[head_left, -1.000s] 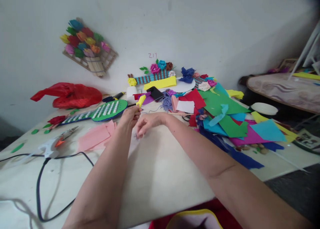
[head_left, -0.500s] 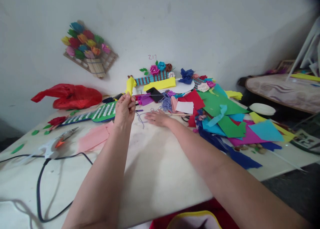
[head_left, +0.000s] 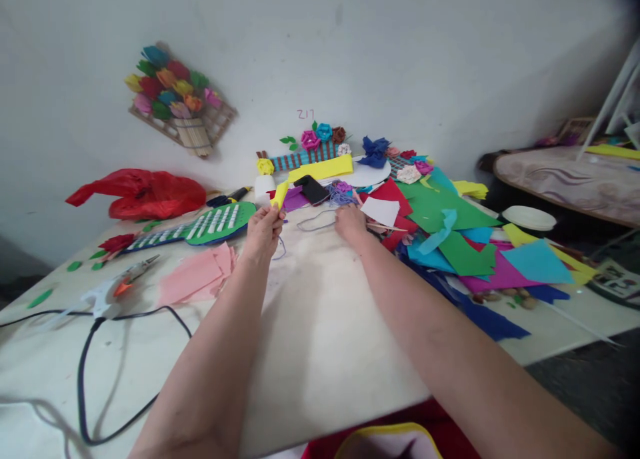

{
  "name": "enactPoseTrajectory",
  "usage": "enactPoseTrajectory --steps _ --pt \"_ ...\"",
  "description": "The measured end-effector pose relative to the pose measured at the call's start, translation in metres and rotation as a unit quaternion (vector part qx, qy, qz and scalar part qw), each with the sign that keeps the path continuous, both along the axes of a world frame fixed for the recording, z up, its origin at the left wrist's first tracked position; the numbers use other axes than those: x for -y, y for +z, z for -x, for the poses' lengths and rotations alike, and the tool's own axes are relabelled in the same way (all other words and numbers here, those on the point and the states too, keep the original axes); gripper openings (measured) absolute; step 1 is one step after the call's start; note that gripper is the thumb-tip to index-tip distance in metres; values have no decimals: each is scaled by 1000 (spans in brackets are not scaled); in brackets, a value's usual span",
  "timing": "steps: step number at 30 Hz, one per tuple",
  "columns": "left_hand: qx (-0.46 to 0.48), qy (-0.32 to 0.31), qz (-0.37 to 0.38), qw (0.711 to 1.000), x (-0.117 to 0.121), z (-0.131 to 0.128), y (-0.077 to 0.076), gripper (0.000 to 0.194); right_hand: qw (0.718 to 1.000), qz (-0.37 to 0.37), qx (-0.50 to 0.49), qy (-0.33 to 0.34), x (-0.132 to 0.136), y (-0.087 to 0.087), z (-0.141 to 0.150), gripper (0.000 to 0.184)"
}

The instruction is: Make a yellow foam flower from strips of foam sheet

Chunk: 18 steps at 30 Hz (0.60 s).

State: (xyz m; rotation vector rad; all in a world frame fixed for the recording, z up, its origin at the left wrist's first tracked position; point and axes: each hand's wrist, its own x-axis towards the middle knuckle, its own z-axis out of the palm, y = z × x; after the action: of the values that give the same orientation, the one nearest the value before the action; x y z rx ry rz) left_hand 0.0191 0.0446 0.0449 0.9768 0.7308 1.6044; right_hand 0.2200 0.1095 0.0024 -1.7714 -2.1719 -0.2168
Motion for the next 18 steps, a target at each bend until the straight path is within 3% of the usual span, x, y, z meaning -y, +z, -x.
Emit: enactPoseTrajectory --steps 5,7,10,12,14,16,18 --pt "-16 4 -2 1000 -5 3 -8 18 987 -21 -16 156 14 4 31 38" --pt "-23 1 -5 1000 -6 4 -11 18 967 14 1 256 17 -2 48 43" --pt "-37 -5 -5 999 -6 4 -13 20 946 119 40 298 15 -11 62 50" --pt "-43 -8 -2 999 -5 3 -13 20 964 115 44 235 10 -15 55 54" --pt "-46 -12 5 999 -4 1 -13 21 988 111 36 99 4 -16 40 56" --pt "-47 -15 16 999 -4 0 -13 21 994 108 24 -14 0 -12 23 55" --pt "-46 -19 26 998 -5 0 -14 21 995 84 16 -46 3 -5 12 50"
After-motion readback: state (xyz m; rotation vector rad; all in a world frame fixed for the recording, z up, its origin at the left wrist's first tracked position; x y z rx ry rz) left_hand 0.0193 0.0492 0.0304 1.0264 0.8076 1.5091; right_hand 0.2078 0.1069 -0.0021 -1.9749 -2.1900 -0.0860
